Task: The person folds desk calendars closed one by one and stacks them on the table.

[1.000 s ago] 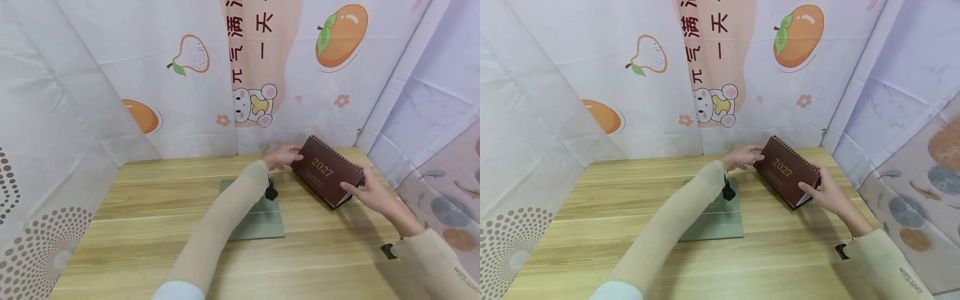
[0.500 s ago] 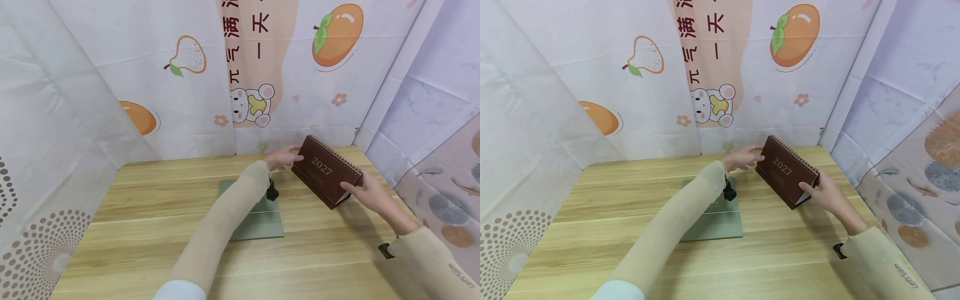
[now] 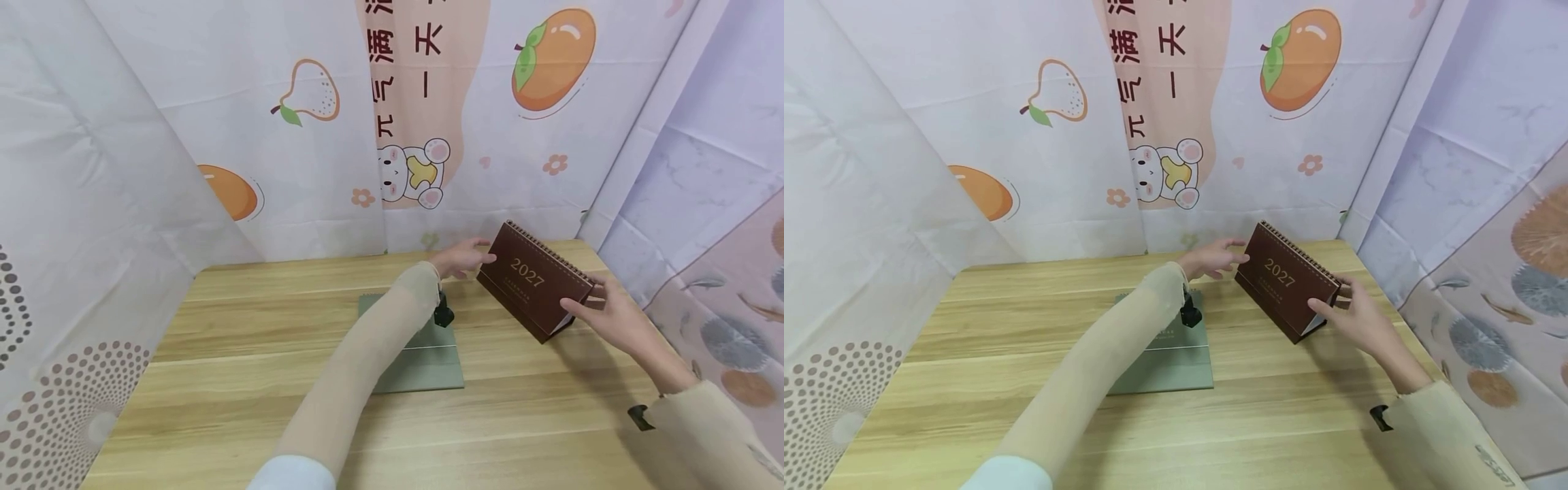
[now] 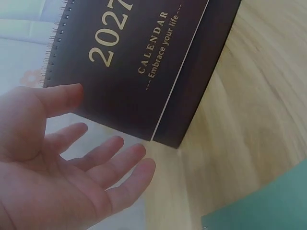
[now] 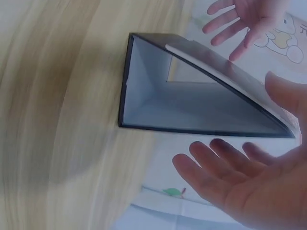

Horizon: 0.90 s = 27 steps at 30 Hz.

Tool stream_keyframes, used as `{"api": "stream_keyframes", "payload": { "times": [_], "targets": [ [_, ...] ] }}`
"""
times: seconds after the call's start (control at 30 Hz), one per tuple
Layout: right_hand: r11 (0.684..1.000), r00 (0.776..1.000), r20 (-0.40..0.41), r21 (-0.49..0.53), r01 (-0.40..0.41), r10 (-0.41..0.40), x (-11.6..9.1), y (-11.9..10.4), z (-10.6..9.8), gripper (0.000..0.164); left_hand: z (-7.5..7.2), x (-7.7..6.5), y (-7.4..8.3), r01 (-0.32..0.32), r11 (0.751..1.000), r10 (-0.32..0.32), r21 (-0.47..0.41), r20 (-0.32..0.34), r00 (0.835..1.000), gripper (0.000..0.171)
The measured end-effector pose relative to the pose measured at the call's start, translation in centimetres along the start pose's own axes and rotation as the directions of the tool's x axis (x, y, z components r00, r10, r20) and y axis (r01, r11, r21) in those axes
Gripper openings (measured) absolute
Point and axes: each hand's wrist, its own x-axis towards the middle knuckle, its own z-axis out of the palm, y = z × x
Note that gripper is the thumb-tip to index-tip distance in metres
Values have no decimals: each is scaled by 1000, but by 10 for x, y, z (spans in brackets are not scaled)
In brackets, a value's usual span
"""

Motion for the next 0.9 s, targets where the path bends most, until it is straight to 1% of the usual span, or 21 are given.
{"api": "stream_keyframes", "payload": {
  "times": [0.1, 0.17, 0.3, 0.4, 0.43, 0.53, 0.63, 0.73, 0.83, 0.9],
  "targets": [
    [997, 998, -52, -69, -44, 40, -7, -2, -9, 85, -2, 0, 3, -20, 1000, 20, -14, -8, 1000, 65],
    [992, 996, -76, -111, -56, 48, -11, -3, -14, 82, -2, 0, 5, -35, 999, 35, -22, -17, 999, 66],
    [976, 997, -71, -216, -42, 27, -16, -4, -19, 62, 1, 2, 6, -82, 996, 81, -30, -36, 996, 66],
    [963, 999, -32, -268, 7, -17, -17, -3, -19, 47, 5, 3, 6, -110, 994, 108, -28, -62, 992, 66],
    [959, 999, -19, -281, 22, -29, -17, -2, -18, 45, 6, 3, 6, -116, 993, 114, -29, -70, 991, 66],
    [956, 998, 21, -286, 69, -65, -17, 1, -13, 41, 10, 2, 6, -128, 992, 126, -12, -92, 988, 66],
    [948, 995, 35, -302, 100, -94, -17, 3, -5, 40, 14, 3, 7, -140, 990, 141, 10, -110, 984, 66],
    [950, 991, 50, -284, 131, -122, -16, 5, 2, 36, 17, 4, 8, -157, 987, 159, 24, -123, 980, 65],
    [951, 990, 62, -274, 142, -129, -14, 6, 8, 34, 19, 6, 7, -171, 985, 174, 35, -134, 976, 65],
    [948, 991, 65, -289, 134, -120, -13, 6, 12, 35, 20, 7, 6, -175, 984, 176, 22, -141, 974, 65]
  ]
}}
